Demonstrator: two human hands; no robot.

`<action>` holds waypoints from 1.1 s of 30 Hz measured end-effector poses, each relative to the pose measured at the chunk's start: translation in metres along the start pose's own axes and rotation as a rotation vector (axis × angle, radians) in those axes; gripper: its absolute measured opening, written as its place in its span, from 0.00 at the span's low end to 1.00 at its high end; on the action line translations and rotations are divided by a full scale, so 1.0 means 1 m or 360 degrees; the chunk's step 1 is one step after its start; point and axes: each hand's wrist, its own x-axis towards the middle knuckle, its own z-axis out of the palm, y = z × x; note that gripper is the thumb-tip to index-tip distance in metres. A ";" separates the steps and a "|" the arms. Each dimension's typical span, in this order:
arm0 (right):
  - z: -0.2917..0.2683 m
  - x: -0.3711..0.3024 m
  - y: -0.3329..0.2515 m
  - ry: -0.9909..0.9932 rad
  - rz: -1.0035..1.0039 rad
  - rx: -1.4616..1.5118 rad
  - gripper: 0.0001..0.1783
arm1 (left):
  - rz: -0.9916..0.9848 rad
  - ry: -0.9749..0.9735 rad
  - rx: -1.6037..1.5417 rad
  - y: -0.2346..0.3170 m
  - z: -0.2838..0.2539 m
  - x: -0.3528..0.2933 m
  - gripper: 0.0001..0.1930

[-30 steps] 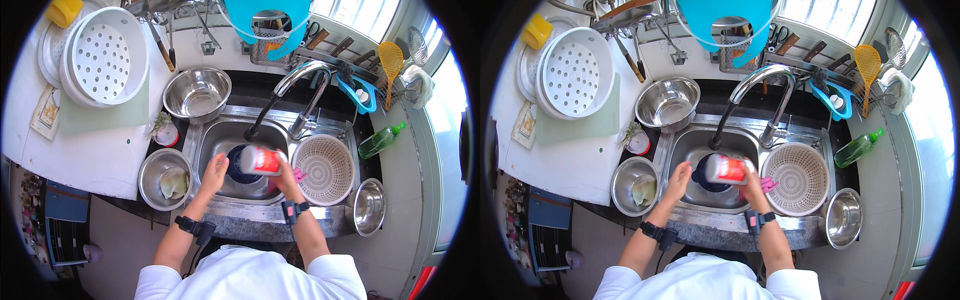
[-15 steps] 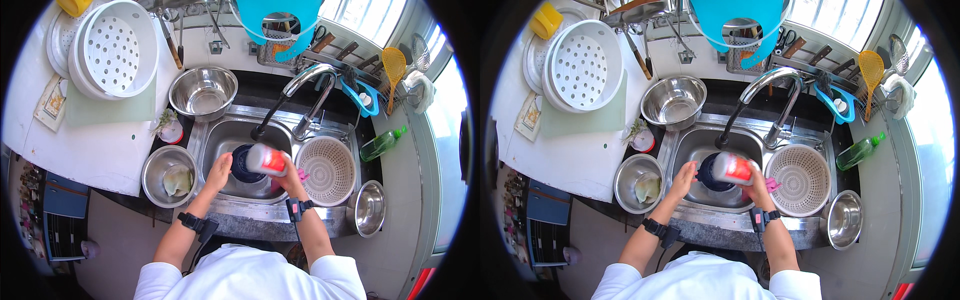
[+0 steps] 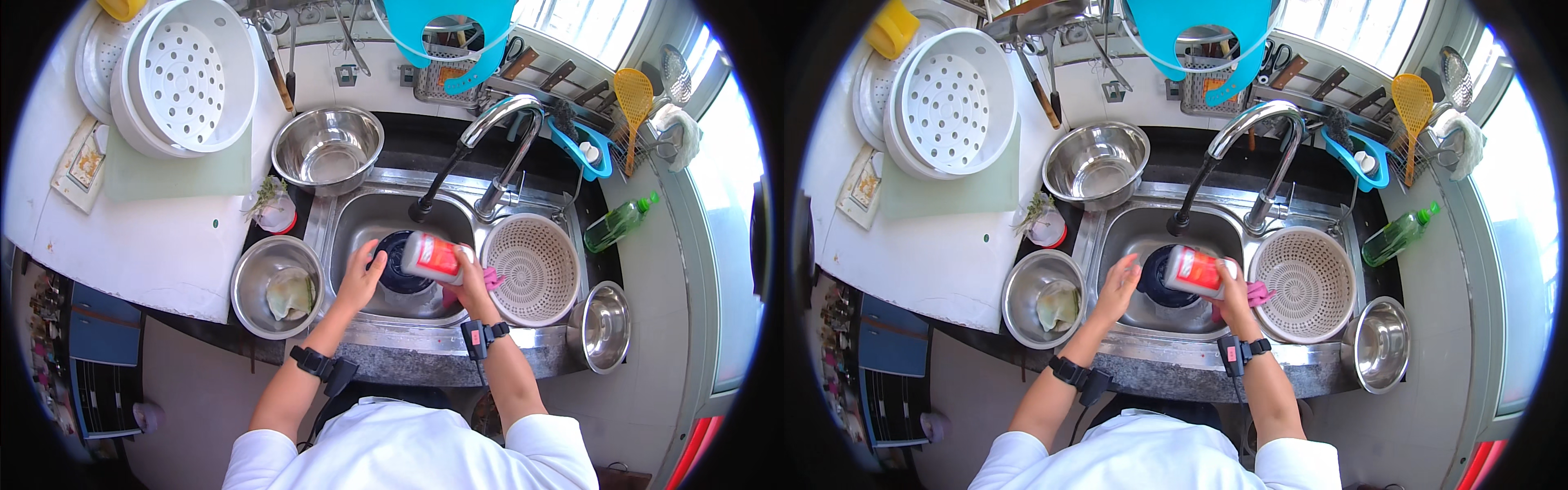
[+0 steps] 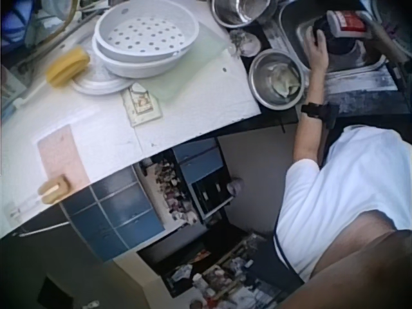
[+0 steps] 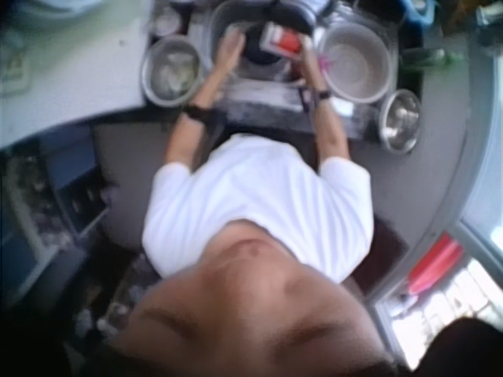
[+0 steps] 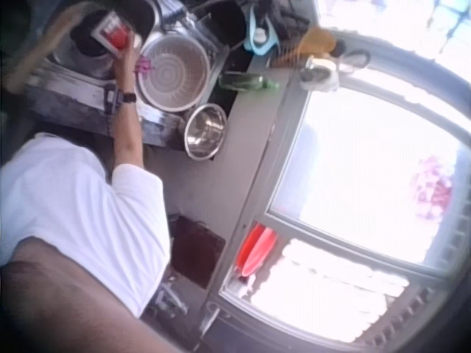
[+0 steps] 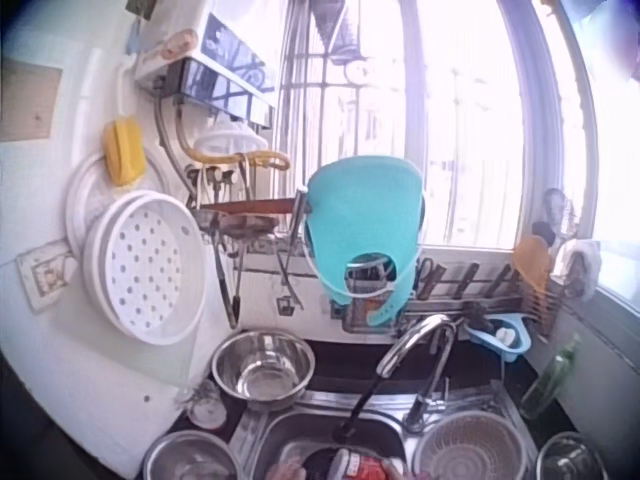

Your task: The person washes a red and white container in a sink, rinsing different parts of the container and its lid with water.

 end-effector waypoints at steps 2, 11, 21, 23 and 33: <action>0.002 -0.003 0.007 -0.0027 0.0004 -0.0136 0.28 | 0.0040 0.0030 0.0067 -0.007 -0.006 0.002 0.30; -0.002 -0.014 0.013 -0.0321 0.0164 0.0189 0.26 | 0.0074 -0.0026 0.0028 0.005 -0.009 -0.005 0.31; -0.007 -0.002 0.025 -0.0293 0.0118 0.0791 0.29 | 0.0093 -0.0142 -0.0097 0.018 -0.016 -0.010 0.31; -0.004 -0.002 0.037 -0.0238 0.0127 0.0998 0.29 | 0.0113 -0.0176 -0.0040 0.020 -0.019 -0.006 0.32; 0.015 -0.030 0.041 -0.0265 0.0013 0.0317 0.30 | 0.0097 -0.0198 -0.0100 0.009 -0.024 -0.007 0.33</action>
